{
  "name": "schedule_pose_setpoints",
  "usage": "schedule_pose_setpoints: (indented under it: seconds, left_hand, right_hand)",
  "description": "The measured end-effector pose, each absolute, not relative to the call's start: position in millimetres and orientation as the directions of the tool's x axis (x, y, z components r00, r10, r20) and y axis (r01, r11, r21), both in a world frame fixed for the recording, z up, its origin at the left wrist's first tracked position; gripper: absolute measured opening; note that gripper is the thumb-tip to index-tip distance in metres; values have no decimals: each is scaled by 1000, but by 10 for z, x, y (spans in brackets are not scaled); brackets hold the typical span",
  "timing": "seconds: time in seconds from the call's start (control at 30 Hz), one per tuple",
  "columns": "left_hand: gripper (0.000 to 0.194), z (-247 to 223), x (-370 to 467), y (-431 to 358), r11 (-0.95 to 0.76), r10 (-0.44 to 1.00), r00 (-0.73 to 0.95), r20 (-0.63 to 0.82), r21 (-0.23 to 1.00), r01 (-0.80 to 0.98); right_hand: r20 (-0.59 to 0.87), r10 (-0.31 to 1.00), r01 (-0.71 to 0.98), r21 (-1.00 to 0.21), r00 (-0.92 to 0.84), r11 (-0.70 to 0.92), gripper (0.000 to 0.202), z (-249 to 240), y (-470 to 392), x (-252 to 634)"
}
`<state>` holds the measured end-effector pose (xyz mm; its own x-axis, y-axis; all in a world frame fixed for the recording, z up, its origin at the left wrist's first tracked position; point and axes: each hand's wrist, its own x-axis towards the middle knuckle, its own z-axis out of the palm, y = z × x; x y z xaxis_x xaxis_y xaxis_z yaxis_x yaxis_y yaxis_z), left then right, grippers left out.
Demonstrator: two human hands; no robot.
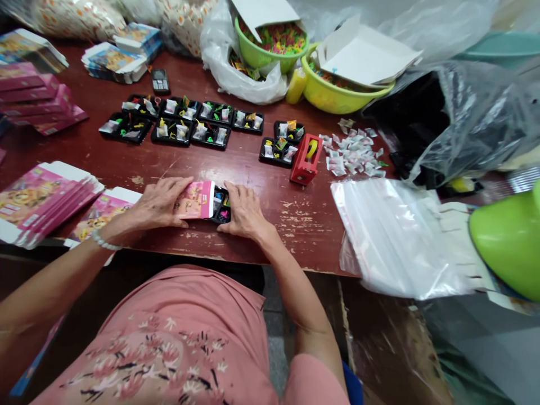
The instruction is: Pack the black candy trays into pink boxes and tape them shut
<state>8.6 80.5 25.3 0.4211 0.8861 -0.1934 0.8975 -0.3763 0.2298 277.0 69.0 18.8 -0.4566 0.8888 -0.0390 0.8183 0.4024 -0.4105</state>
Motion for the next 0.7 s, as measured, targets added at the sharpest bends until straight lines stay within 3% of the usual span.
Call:
schedule_pose_setpoints:
  seconds: [0.17, 0.27, 0.33, 0.4, 0.5, 0.6, 0.7]
  left_hand:
    - [121, 290, 126, 845, -458, 838, 489, -241, 175, 871]
    - [121, 276, 136, 860, -444, 837, 483, -255, 198, 874]
    - [119, 260, 123, 856, -409, 850, 461, -255, 232, 883]
    - [118, 248, 101, 841, -375, 870, 437, -230, 269, 887]
    - [115, 242, 80, 801, -363, 884, 431, -181, 317, 876]
    - [114, 237, 109, 751, -373, 884, 439, -160, 324, 870]
    - [112, 230, 196, 694, -376, 884, 444, -147, 342, 861]
  right_hand:
    - [-30, 831, 741, -469, -556, 480, 128, 206, 825, 2710]
    - [54, 832, 625, -633, -553, 457, 132, 173, 885, 2776]
    - [81, 906, 509, -805, -414, 305, 121, 110, 866, 2860]
    - [-15, 977, 327, -943, -215, 57, 92, 26, 799, 2923]
    - [-214, 975, 7, -977, -62, -214, 62, -90, 671, 2901]
    - [-270, 963, -167, -949, -6, -267, 57, -142, 601, 2745]
    - [-255, 967, -151, -957, 23, -249, 54, -108, 573, 2547]
